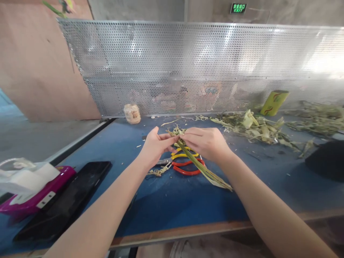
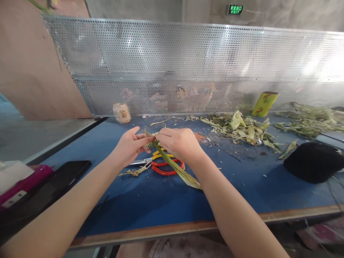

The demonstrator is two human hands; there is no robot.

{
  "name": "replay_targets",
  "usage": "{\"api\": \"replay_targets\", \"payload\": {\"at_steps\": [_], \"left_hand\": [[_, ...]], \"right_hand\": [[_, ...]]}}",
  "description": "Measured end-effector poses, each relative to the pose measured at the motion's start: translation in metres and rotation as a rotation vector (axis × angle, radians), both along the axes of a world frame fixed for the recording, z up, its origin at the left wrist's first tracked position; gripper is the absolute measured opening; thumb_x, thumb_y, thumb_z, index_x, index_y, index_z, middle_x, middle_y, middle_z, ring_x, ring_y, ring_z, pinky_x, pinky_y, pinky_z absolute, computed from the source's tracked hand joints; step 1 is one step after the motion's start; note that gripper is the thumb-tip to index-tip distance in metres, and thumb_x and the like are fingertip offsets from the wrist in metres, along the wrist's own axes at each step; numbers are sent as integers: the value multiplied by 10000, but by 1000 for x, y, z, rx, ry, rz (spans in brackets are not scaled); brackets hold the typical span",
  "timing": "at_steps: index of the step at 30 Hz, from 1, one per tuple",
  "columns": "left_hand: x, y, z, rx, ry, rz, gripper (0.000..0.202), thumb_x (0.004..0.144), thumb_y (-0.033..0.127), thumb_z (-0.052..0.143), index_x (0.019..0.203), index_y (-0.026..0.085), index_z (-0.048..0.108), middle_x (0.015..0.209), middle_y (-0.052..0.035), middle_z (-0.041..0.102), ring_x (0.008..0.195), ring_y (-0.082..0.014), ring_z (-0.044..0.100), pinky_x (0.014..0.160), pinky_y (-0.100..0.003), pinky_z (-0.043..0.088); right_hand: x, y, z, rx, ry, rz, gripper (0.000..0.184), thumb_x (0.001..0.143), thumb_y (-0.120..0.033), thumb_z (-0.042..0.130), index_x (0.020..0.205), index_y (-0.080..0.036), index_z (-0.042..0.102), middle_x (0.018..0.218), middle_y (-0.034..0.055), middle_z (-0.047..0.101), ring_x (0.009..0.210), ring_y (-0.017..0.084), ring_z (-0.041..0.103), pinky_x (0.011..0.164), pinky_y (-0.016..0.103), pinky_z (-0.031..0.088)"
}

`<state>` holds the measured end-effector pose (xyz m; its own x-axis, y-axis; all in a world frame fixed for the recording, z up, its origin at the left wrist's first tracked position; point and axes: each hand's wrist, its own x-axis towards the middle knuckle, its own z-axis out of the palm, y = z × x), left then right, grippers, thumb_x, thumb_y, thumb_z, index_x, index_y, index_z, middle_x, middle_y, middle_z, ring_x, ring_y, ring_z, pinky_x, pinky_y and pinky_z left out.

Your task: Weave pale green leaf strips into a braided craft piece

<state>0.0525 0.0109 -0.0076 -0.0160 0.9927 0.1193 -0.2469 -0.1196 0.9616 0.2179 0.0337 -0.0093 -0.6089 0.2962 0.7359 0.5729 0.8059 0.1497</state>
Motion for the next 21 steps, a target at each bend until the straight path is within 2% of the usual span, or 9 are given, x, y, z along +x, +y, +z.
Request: {"api": "replay_targets", "payload": {"at_steps": [4, 10, 16, 21], "left_hand": [[1, 0, -1, 45, -1, 20, 1030, 650, -10, 609, 1338, 79, -152, 598, 4, 640, 385, -83, 521, 417, -218, 470], [3, -1, -1, 82, 71, 46, 1033, 642, 8, 619, 1341, 75, -138, 598, 10, 636, 405, -88, 541, 399, -189, 440], [1, -1, -2, 96, 102, 52, 1088, 618, 52, 665, 1344, 102, -144, 659, -11, 656, 441, -97, 559, 428, -204, 467], [0, 1, -3, 93, 78, 54, 1136, 593, 75, 698, 1342, 117, -156, 683, -27, 663, 495, -107, 570, 456, -210, 485]], "right_hand": [[-5, 0, -3, -167, 192, 53, 171, 793, -208, 474, 769, -180, 642, 763, 23, 634, 666, 97, 547, 543, 200, 384], [-11, 3, -6, -331, 362, 89, 133, 750, -209, 526, 669, -172, 624, 608, 4, 586, 513, 81, 459, 496, 212, 360], [-9, 1, -3, -356, 291, -36, 94, 733, -206, 534, 655, -180, 579, 615, -9, 554, 516, 76, 430, 488, 204, 311], [-10, -4, 1, -303, 205, -127, 89, 745, -193, 511, 668, -184, 553, 671, -15, 562, 538, 71, 440, 501, 194, 283]]}}
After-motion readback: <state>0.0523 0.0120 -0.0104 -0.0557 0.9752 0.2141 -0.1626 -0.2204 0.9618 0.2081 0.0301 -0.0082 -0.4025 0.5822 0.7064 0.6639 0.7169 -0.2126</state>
